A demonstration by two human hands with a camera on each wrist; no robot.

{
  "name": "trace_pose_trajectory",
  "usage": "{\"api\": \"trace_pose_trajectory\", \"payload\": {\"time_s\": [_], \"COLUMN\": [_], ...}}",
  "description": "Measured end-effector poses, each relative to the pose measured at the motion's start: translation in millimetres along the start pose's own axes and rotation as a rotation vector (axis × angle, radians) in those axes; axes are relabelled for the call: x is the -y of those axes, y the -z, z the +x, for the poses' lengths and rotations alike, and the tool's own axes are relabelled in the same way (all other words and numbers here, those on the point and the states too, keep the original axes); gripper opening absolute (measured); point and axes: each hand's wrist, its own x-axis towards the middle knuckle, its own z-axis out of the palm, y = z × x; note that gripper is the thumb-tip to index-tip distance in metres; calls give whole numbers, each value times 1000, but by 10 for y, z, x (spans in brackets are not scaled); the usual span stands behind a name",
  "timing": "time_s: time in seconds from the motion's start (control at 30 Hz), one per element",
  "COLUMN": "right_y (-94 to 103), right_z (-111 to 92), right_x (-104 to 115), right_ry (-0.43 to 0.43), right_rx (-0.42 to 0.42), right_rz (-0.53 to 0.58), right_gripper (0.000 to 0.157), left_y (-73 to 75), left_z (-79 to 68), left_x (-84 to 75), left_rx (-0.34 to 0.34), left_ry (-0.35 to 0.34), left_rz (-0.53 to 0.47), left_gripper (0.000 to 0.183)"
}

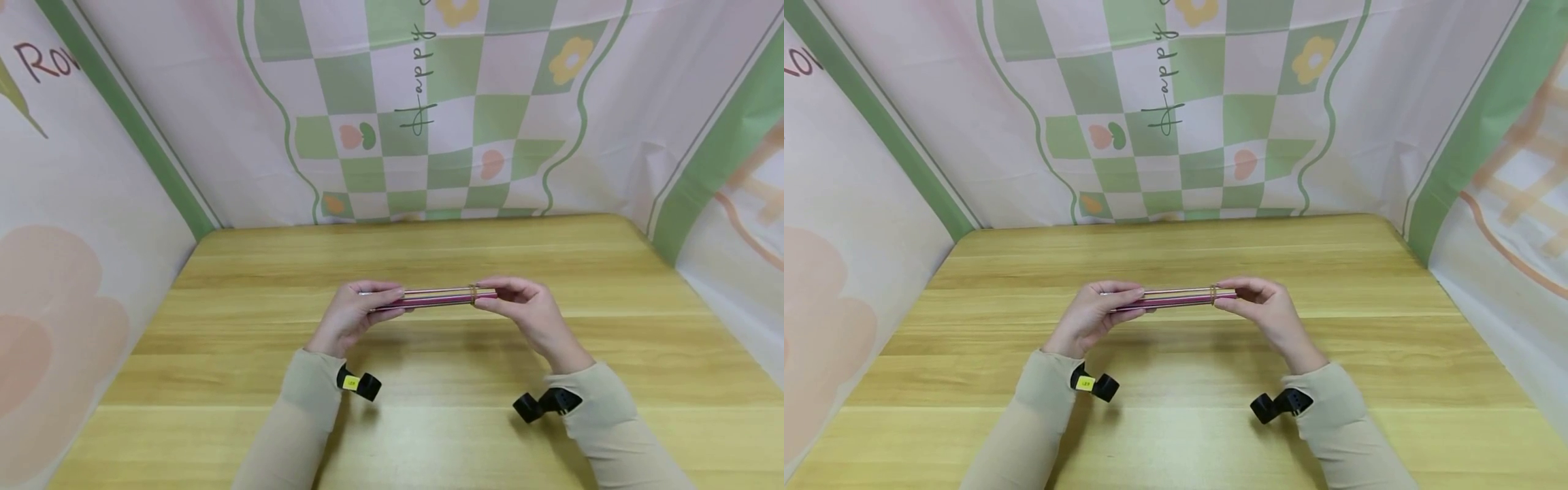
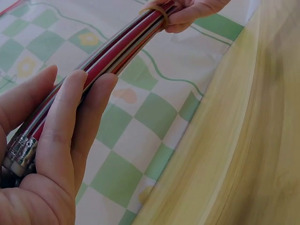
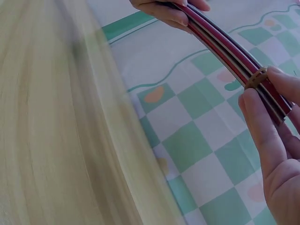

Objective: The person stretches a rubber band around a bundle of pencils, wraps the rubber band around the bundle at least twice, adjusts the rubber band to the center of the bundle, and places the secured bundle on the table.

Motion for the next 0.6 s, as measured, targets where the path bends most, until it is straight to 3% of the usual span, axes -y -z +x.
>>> {"api": "trace_pose_trajectory", "payload": {"time_s": [0.33,0.6], "right_y": [-45,-121], "right_z": [-32,-62], "right_x": [17,-6], "right_ry": [-14,-140], "right_rx": [4,51], "right_rz": [-53,-173], "right_gripper": [29,24], "left_y": [-39,-103], "left_z": [7,7], "left_x": [51,100], "left_rx": [10,43], "left_ry": [11,31], "left_rz": [23,48], "left_gripper": [21,23]}}
